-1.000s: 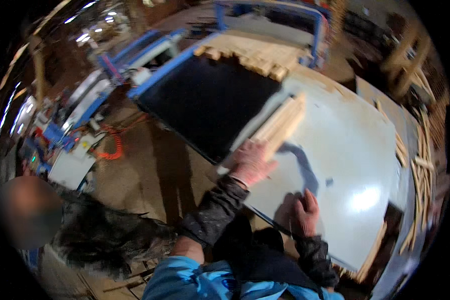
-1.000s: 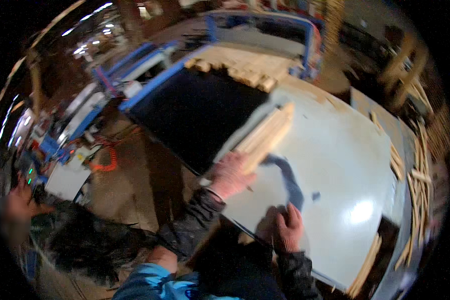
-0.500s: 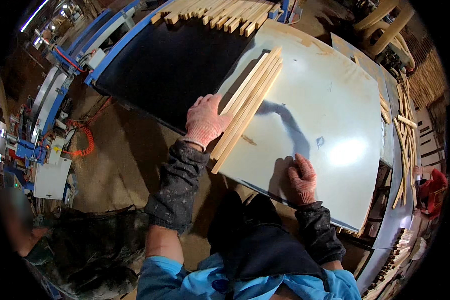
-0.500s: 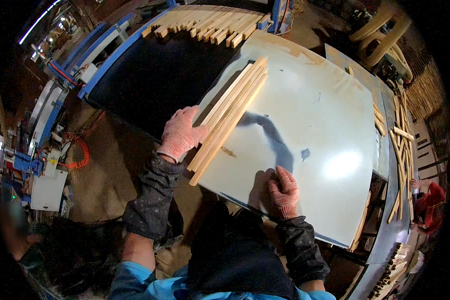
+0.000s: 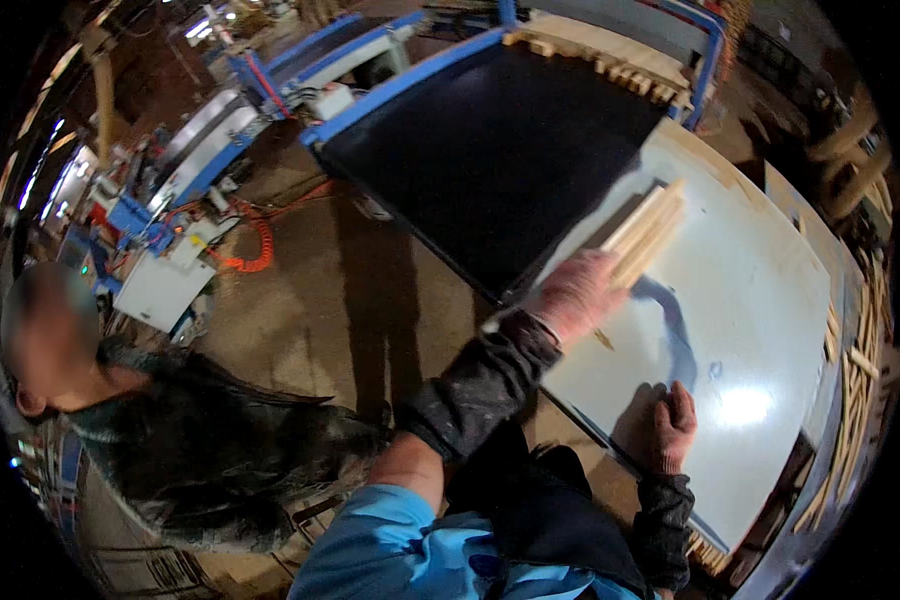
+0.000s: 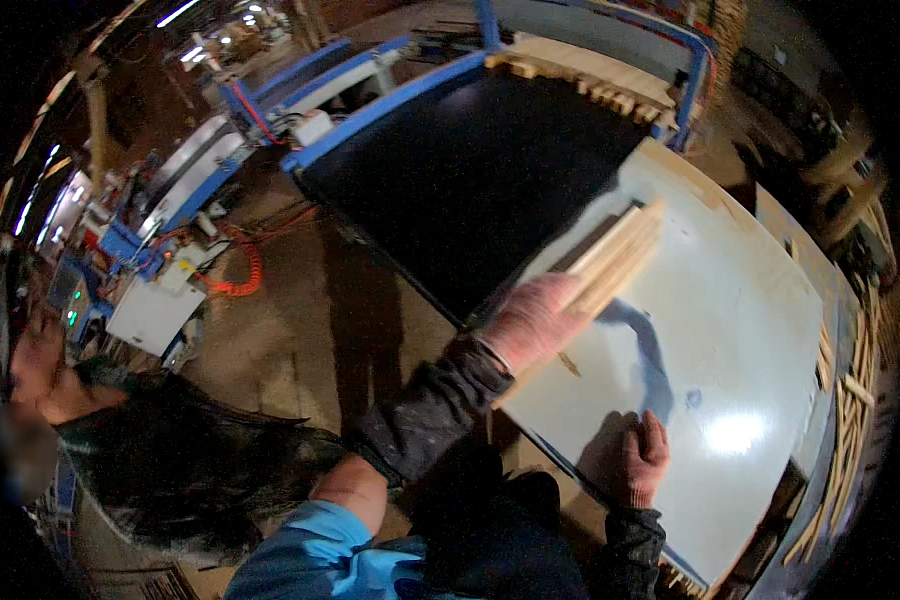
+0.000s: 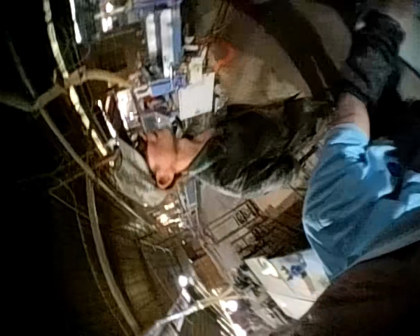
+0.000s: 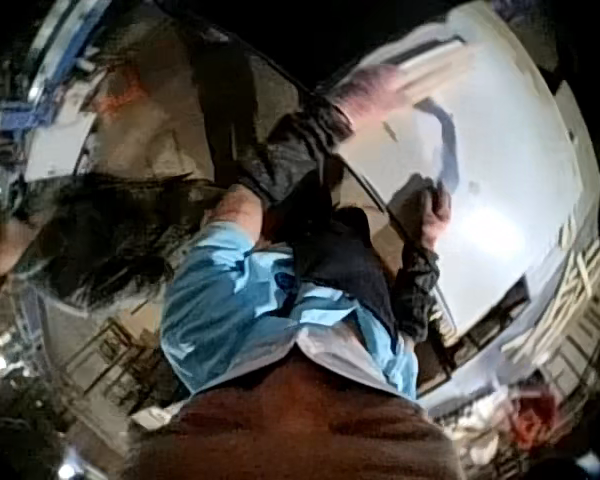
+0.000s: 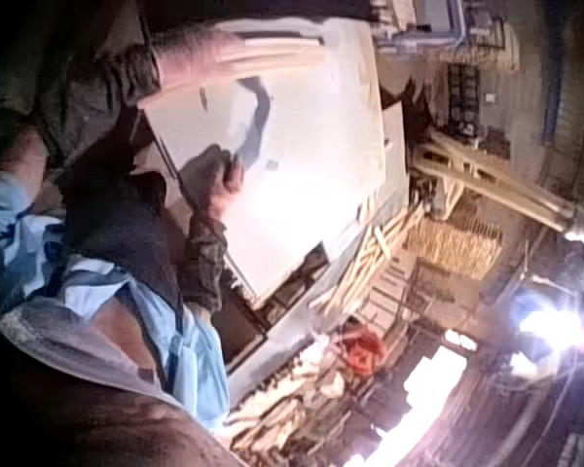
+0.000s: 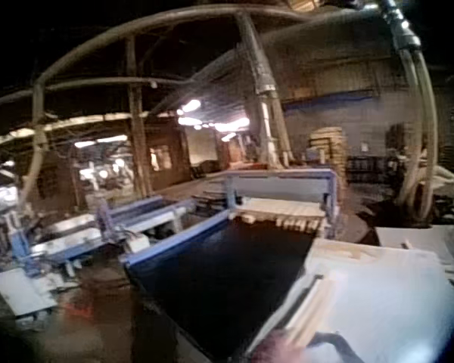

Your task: The person sorts and stacks small wooden slats on a metal workbench in a workshop. They pick up bundles of wood, align them, and occasionally measure individual pieces with a digital caliper before placing them into organized stacks.

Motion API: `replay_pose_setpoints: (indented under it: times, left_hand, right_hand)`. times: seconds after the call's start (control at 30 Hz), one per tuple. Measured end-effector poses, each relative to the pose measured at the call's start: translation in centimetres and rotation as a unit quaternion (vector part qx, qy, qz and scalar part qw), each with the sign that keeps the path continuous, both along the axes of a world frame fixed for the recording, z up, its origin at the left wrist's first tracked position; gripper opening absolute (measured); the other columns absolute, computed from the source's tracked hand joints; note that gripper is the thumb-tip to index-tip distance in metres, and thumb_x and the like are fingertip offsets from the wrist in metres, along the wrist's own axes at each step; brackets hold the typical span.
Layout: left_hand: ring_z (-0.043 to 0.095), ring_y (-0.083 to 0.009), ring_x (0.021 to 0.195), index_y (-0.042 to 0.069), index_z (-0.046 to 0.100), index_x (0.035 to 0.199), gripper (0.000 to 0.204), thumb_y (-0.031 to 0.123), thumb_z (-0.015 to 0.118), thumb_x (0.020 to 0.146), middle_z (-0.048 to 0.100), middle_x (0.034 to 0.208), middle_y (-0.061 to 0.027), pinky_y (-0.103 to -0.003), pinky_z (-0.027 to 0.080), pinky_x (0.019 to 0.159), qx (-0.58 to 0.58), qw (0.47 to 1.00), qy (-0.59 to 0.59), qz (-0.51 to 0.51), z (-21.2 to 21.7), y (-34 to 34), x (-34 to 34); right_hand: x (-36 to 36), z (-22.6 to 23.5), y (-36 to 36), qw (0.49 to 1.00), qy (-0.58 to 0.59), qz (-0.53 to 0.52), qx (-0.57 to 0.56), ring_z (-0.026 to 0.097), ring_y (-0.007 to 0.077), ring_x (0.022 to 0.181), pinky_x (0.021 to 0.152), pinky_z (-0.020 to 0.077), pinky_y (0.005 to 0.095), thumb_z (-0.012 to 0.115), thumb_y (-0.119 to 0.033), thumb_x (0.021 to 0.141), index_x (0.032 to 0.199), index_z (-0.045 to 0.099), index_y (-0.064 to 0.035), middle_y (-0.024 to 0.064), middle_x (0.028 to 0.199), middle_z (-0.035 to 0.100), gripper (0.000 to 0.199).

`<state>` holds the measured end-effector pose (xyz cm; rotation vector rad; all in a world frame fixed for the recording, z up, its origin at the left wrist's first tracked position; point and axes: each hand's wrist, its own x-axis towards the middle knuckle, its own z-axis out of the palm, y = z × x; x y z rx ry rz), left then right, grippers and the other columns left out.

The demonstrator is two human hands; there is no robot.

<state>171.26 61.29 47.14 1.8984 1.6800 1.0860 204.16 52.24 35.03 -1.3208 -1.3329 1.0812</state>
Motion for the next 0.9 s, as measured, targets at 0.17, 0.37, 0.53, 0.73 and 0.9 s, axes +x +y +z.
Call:
replay_pose_setpoints:
  times: [0.17,0.37,0.53,0.73,0.9]
  left_hand:
    - [0.068,-0.0381,0.125,0.0,0.066,0.14,0.054,0.033,0.073,0.097,0.071,0.135,-0.0231,-0.045,0.054,0.11,0.012,0.989,-0.002,-0.148,-0.3,-2.5,3.9]
    - [0.067,-0.0357,0.132,-0.001,0.066,0.141,0.052,0.029,0.073,0.1,0.069,0.141,-0.0236,-0.043,0.054,0.112,-0.002,0.96,-0.093,-0.266,2.3,-5.3,5.6]
    - [0.068,-0.0343,0.129,0.007,0.067,0.144,0.051,0.029,0.075,0.099,0.071,0.139,-0.0195,-0.043,0.054,0.11,-0.076,0.935,-0.126,-0.324,0.2,-7.2,9.7]
    - [0.069,-0.0343,0.127,0.007,0.068,0.143,0.049,0.031,0.074,0.1,0.072,0.137,-0.0186,-0.042,0.055,0.109,-0.123,0.889,-0.103,-0.43,-3.2,-12.4,17.3]
    - [0.069,-0.0355,0.127,0.003,0.067,0.141,0.051,0.032,0.073,0.1,0.07,0.139,-0.021,-0.043,0.055,0.108,-0.155,0.818,-0.058,-0.55,-4.2,-18.5,21.7]
  right_hand:
    - [1.6,-3.9,0.4,0.999,-0.027,0.006,0.021,0.065,0.0166,0.113,0.103,0.0511,0.0313,0.066,0.003,0.101,0.146,0.061,0.0039,0.007,0.127,0.069,0.046]
    - [-2.7,0.9,-6.1,0.988,0.084,0.007,-0.126,0.066,0.0222,0.121,0.107,0.0521,0.0373,0.07,0.0,0.1,0.148,0.058,0.0029,0.0136,0.132,0.071,0.05]
    - [-4.3,3.4,-13.7,0.969,0.017,0.183,-0.166,0.064,0.0212,0.13,0.112,0.0502,0.0368,0.074,-0.007,0.1,0.148,0.06,0.0032,0.0152,0.141,0.07,0.051]
    - [0.3,-1.2,-22.4,0.944,-0.064,0.103,-0.306,0.065,0.0271,0.133,0.112,0.0501,0.039,0.074,-0.028,0.102,0.15,0.061,-0.0036,0.0172,0.145,0.068,0.056]
    - [5.9,-2.7,-28.7,0.928,-0.172,0.032,-0.329,0.066,0.0381,0.129,0.109,0.0522,0.0435,0.067,-0.037,0.101,0.15,0.061,-0.0047,0.0229,0.142,0.068,0.059]
